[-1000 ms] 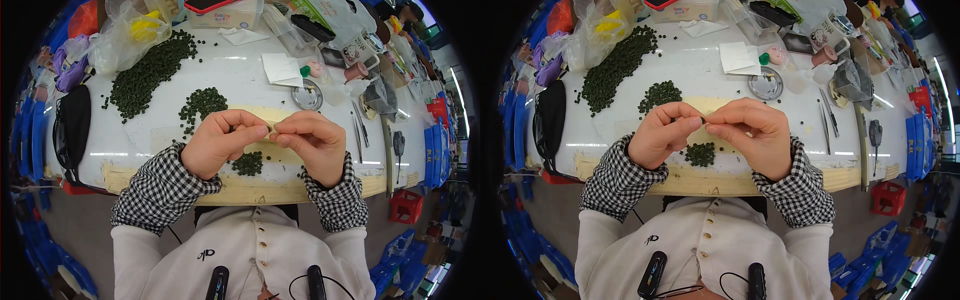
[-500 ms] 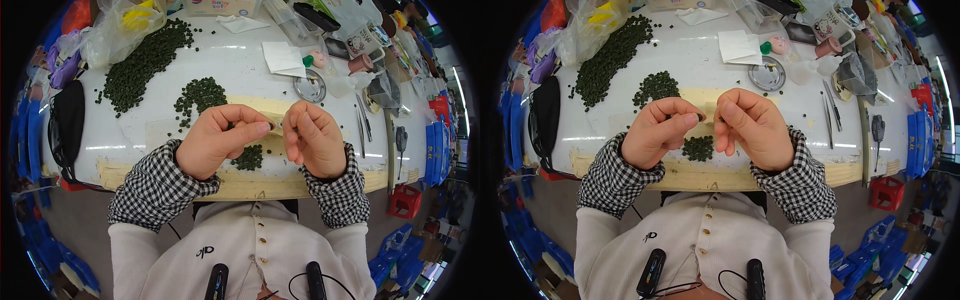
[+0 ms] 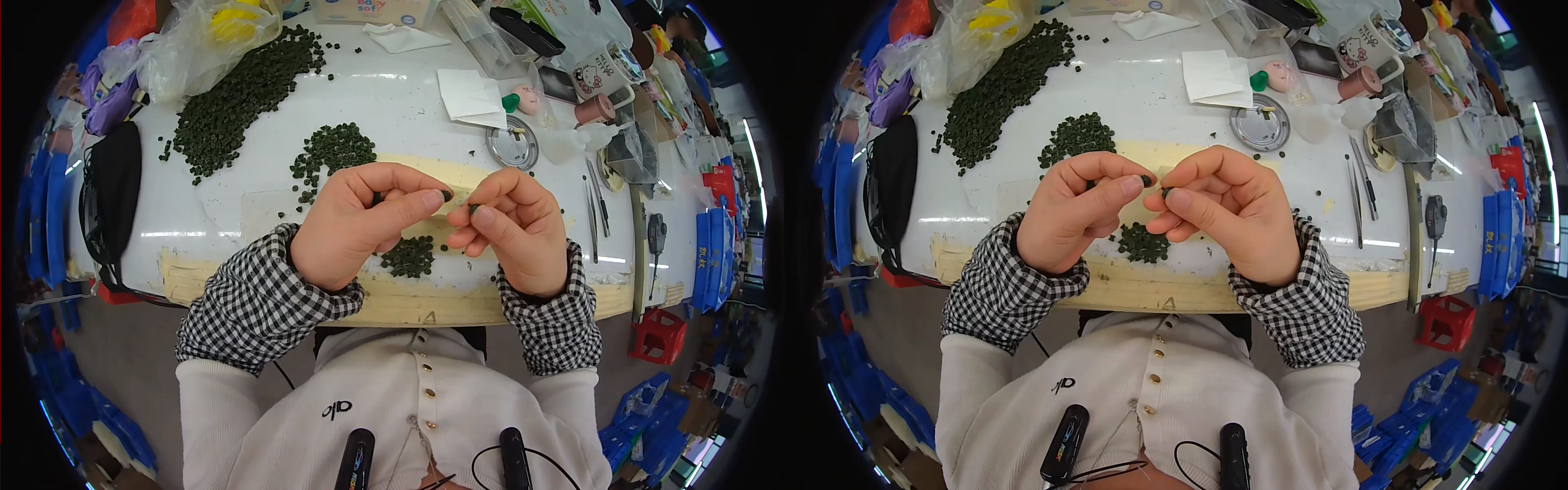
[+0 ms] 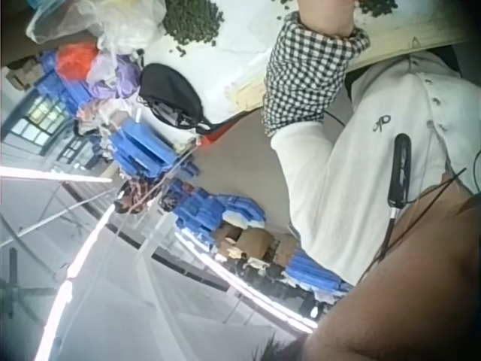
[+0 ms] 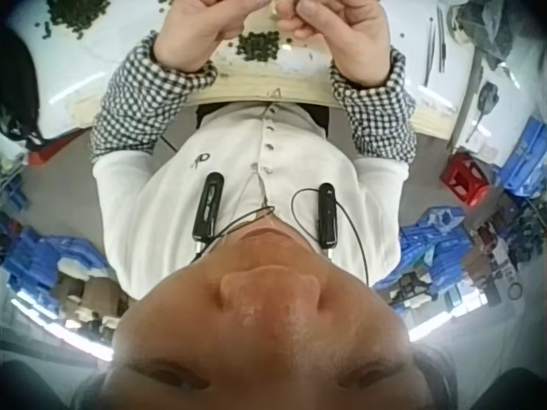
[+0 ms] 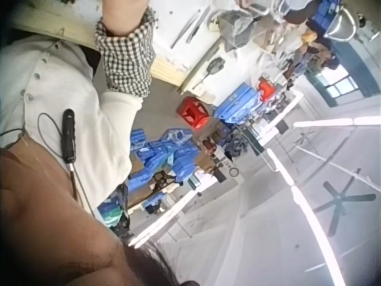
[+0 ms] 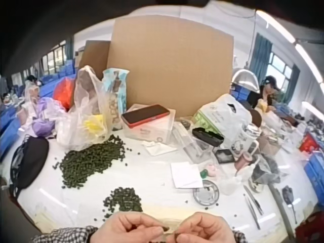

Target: Inspecting and sorting small green toy components on a workbench.

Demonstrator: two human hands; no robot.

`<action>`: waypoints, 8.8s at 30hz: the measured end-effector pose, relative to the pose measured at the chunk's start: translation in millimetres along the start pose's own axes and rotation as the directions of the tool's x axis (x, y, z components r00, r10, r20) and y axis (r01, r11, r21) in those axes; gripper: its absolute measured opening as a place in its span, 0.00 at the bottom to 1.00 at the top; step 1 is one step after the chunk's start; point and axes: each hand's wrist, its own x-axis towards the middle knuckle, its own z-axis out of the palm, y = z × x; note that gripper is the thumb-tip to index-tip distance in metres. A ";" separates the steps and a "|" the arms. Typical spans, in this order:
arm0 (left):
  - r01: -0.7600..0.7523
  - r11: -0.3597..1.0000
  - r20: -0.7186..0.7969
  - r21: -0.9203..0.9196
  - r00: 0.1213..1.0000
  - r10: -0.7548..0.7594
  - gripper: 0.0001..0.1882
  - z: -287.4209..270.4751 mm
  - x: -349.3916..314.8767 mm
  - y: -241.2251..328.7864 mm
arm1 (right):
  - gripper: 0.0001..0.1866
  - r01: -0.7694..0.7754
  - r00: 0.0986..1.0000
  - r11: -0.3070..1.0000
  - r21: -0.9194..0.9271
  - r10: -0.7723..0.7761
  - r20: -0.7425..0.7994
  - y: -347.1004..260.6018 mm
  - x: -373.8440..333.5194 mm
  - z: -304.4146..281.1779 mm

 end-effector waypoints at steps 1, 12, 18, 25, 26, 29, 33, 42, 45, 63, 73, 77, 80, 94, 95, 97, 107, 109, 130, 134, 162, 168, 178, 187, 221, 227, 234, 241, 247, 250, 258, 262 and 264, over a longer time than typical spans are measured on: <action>-0.009 1.000 -0.008 0.010 1.000 0.009 0.06 0.6 0.0 -0.4 | 0.07 0.019 1.000 0.999 -0.029 -0.019 -0.003 0.1 0.0 1.0; -0.069 0.995 0.000 0.072 0.998 0.069 0.07 1.7 1.0 -5.3 | 0.07 0.102 0.994 0.988 -0.113 -0.105 -0.027 7.0 2.1 4.6; -0.129 0.986 0.003 0.101 0.992 0.129 0.07 1.0 1.0 -8.7 | 0.07 0.108 0.993 0.985 -0.137 -0.113 -0.029 6.8 1.1 4.2; -0.192 0.956 -0.009 0.223 0.980 0.199 0.06 3.6 -2.7 -5.2 | 0.07 0.139 0.987 0.974 -0.179 -0.150 -0.053 6.4 -0.3 8.4; -0.213 0.946 -0.005 0.245 0.975 0.221 0.06 3.7 -3.0 -5.1 | 0.06 0.144 0.986 0.974 -0.174 -0.157 -0.058 6.4 -0.6 8.7; -0.253 0.936 0.000 0.247 0.965 0.261 0.07 3.5 -4.3 -8.0 | 0.06 0.133 0.986 0.973 -0.188 -0.149 -0.074 5.6 -1.7 10.7; -0.332 0.882 0.036 0.335 0.940 0.340 0.09 3.8 -7.5 -5.6 | 0.06 0.271 0.956 0.907 -0.323 -0.294 -0.024 9.4 -1.3 8.5; -0.586 0.605 0.218 0.539 0.791 0.571 0.12 -0.1 -7.3 -4.4 | 0.07 0.429 0.893 0.736 -0.524 -0.432 0.125 8.6 -2.1 2.7; -0.589 0.598 0.220 0.543 0.787 0.576 0.13 -0.3 -7.6 -4.4 | 0.06 0.388 0.917 0.820 -0.421 -0.387 0.094 10.3 -2.3 4.1; -0.600 0.380 0.196 0.704 0.678 0.708 0.16 6.0 -7.5 -8.3 | 0.12 0.380 0.896 0.765 -0.521 -0.443 0.002 16.5 -5.7 10.4; -0.602 0.314 0.241 0.734 0.663 0.709 0.14 6.3 -8.0 -5.0 | 0.10 0.239 0.959 0.926 -0.292 -0.273 -0.082 14.6 -7.7 12.7; -0.588 0.376 0.213 0.716 0.697 0.685 0.13 4.3 -8.5 -3.1 | 0.09 0.216 0.969 0.953 -0.212 -0.236 -0.076 12.8 -6.8 14.6; -0.561 0.407 0.194 0.721 0.728 0.658 0.12 5.0 -8.5 -0.7 | 0.09 0.173 0.979 0.964 -0.204 -0.191 -0.072 11.4 -6.5 14.2; -0.598 0.265 0.277 0.756 0.660 0.699 0.16 1.8 -6.2 -6.5 | 0.10 0.056 0.997 0.990 -0.128 -0.063 -0.044 11.4 -5.3 10.0; -0.597 0.254 0.280 0.761 0.656 0.701 0.16 1.7 -6.1 -6.7 | 0.10 0.048 0.998 0.992 -0.120 -0.053 -0.045 11.1 -5.4 9.9; -0.601 0.249 0.284 0.760 0.651 0.704 0.16 2.3 -5.8 -6.1 | 0.10 0.033 0.998 0.992 -0.123 -0.038 -0.044 10.5 -5.4 9.4; -0.594 0.273 0.276 0.757 0.669 0.690 0.16 2.1 -5.5 -5.9 | 0.09 0.017 0.999 0.992 -0.127 -0.021 -0.036 9.8 -4.7 8.7; -0.594 0.272 0.279 0.757 0.670 0.688 0.16 1.9 -5.1 -5.7 | 0.09 0.049 0.998 0.987 -0.151 -0.056 -0.041 10.7 -5.4 9.1; -0.517 0.641 0.145 0.568 0.829 0.540 0.14 -1.3 1.5 -12.0 | 0.09 0.042 0.995 0.996 -0.075 -0.049 -0.093 8.4 -5.8 7.3; -0.512 0.620 0.150 0.594 0.828 0.541 0.14 -1.0 1.0 -11.3 | 0.10 -0.038 0.998 0.999 -0.024 0.037 -0.058 6.2 -4.4 4.9; -0.524 0.594 0.195 0.610 0.826 0.528 0.14 0.4 0.2 -7.8 | 0.08 0.163 0.977 0.947 -0.275 -0.194 -0.087 8.1 -8.0 9.3; -0.447 0.731 0.108 0.516 0.880 0.462 0.12 0.9 0.7 -8.5 | 0.08 0.230 0.958 0.870 -0.437 -0.281 -0.056 9.1 -7.2 7.2; -0.372 0.865 0.082 0.336 0.927 0.366 0.11 -1.9 6.4 -15.2 | 0.09 0.093 0.988 0.969 -0.227 -0.118 -0.098 8.7 -7.2 7.8; -0.379 0.874 0.075 0.305 0.924 0.375 0.12 -1.6 7.3 -16.8 | 0.10 0.032 0.995 0.989 -0.147 -0.045 -0.089 6.4 -6.3 7.8; -0.550 0.483 0.177 0.681 0.764 0.621 0.12 0.3 -4.8 -2.1 | 0.10 -0.045 0.999 0.991 -0.125 0.048 0.024 6.5 -2.8 6.4; -0.552 0.471 0.171 0.688 0.755 0.633 0.12 0.4 -6.9 -2.1 | 0.09 0.045 0.999 0.984 -0.171 -0.045 0.005 7.9 -4.8 9.8; -0.572 0.395 0.190 0.719 0.708 0.680 0.13 0.3 -7.8 -2.8 | 0.09 0.196 0.981 0.953 -0.231 -0.189 0.055 12.9 -5.4 7.5; -0.585 0.359 0.196 0.727 0.678 0.708 0.13 1.7 -7.7 -6.1 | 0.08 0.285 0.956 0.829 -0.482 -0.281 0.082 12.0 -4.4 5.7; -0.523 0.463 0.117 0.715 0.743 0.659 0.13 2.0 -6.6 -4.1 | 0.12 0.412 0.872 0.518 -0.749 -0.463 0.160 10.3 -5.4 10.8; -0.498 0.570 0.057 0.654 0.783 0.619 0.13 -0.9 -2.6 -9.6 | 0.14 0.428 0.850 0.461 -0.778 -0.497 0.174 10.3 -5.8 11.2; -0.403 0.761 -0.037 0.508 0.873 0.487 0.13 0.7 1.3 -12.6 | 0.15 0.429 0.860 0.496 -0.755 -0.480 0.173 6.7 -7.4 9.9; -0.410 0.763 -0.033 0.500 0.871 0.490 0.13 1.4 0.9 -11.9 | 0.15 0.424 0.872 0.553 -0.717 -0.463 0.157 7.9 -7.2 9.0; -0.427 0.759 -0.027 0.492 0.863 0.504 0.13 1.1 1.3 -12.9 | 0.14 0.428 0.875 0.575 -0.697 -0.456 0.162 9.0 -7.0 9.1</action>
